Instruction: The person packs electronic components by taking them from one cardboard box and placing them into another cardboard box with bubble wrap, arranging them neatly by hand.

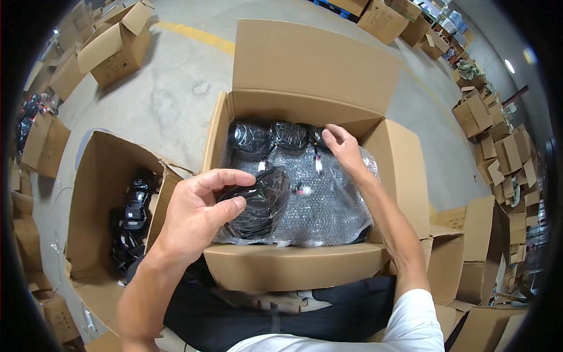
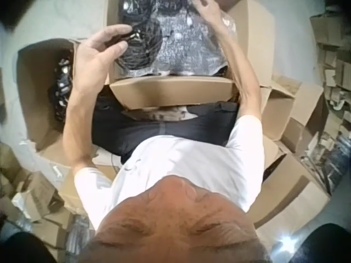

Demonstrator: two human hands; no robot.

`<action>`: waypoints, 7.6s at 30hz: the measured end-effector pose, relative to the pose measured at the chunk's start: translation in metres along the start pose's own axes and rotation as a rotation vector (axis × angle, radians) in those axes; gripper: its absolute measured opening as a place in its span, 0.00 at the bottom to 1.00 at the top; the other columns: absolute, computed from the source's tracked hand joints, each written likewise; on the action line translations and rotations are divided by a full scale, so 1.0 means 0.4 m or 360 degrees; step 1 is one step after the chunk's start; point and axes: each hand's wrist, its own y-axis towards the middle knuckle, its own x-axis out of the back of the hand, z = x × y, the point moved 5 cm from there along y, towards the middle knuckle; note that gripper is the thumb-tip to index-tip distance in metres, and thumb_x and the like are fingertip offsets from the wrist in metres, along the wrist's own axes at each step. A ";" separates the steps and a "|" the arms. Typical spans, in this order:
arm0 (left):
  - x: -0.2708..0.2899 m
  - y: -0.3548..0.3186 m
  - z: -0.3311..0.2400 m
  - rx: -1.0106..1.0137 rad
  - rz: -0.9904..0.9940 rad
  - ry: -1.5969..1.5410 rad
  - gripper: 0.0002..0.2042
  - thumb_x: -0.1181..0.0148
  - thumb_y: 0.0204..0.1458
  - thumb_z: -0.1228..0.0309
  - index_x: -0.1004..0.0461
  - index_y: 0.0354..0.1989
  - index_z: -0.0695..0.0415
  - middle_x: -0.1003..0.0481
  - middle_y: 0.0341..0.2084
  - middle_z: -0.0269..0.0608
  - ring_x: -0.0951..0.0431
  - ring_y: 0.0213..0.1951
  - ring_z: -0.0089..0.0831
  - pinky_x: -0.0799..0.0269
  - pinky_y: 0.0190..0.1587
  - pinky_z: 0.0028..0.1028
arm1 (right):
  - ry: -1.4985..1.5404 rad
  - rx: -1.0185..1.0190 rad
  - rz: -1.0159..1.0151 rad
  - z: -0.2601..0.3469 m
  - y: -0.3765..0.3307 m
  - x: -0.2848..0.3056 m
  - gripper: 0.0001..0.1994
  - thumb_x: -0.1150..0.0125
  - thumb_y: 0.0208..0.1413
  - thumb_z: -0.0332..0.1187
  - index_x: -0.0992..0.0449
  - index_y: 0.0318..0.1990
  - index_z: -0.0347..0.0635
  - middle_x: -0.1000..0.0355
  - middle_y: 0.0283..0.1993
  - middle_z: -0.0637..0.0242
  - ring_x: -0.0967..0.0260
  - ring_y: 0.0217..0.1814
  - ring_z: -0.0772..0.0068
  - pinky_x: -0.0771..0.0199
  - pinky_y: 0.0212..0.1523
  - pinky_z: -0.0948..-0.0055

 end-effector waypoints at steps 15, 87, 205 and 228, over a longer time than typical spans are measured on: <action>-0.005 -0.015 0.026 0.0181 0.0055 0.0141 0.18 0.37 0.59 0.75 0.28 0.56 0.69 0.24 0.39 0.33 0.26 0.41 0.17 0.29 0.48 0.20 | 0.1857 -0.0724 -0.0278 -0.146 -0.080 0.174 0.17 0.45 0.68 0.33 0.30 0.58 0.31 0.25 0.57 0.54 0.26 0.58 0.58 0.24 0.62 0.59; 0.158 -0.227 -0.272 -0.0603 0.0069 -0.0758 0.18 0.39 0.59 0.76 0.31 0.57 0.69 0.23 0.52 0.50 0.19 0.50 0.36 0.21 0.54 0.41 | 0.1330 -0.0711 0.1060 0.462 -0.480 -0.414 0.37 0.36 0.62 0.49 0.42 0.70 0.37 0.27 0.53 0.62 0.21 0.42 0.69 0.17 0.34 0.71; 0.950 -0.263 0.425 -0.0005 -0.1102 -0.0673 0.24 0.32 0.51 0.67 0.29 0.57 0.58 0.22 0.46 0.38 0.20 0.46 0.30 0.22 0.52 0.36 | -0.0724 0.0933 0.0466 0.562 -0.407 -0.473 0.20 0.30 0.48 0.24 0.24 0.51 0.31 0.28 0.55 0.45 0.27 0.56 0.46 0.25 0.56 0.58; 0.059 0.024 0.071 0.0134 -0.0349 -0.0672 0.15 0.39 0.61 0.68 0.28 0.51 0.65 0.20 0.40 0.42 0.18 0.38 0.26 0.18 0.40 0.29 | 0.0777 -0.1196 -0.0186 -0.192 -0.295 0.043 0.23 0.32 0.61 0.41 0.28 0.56 0.34 0.22 0.50 0.59 0.24 0.53 0.64 0.22 0.54 0.55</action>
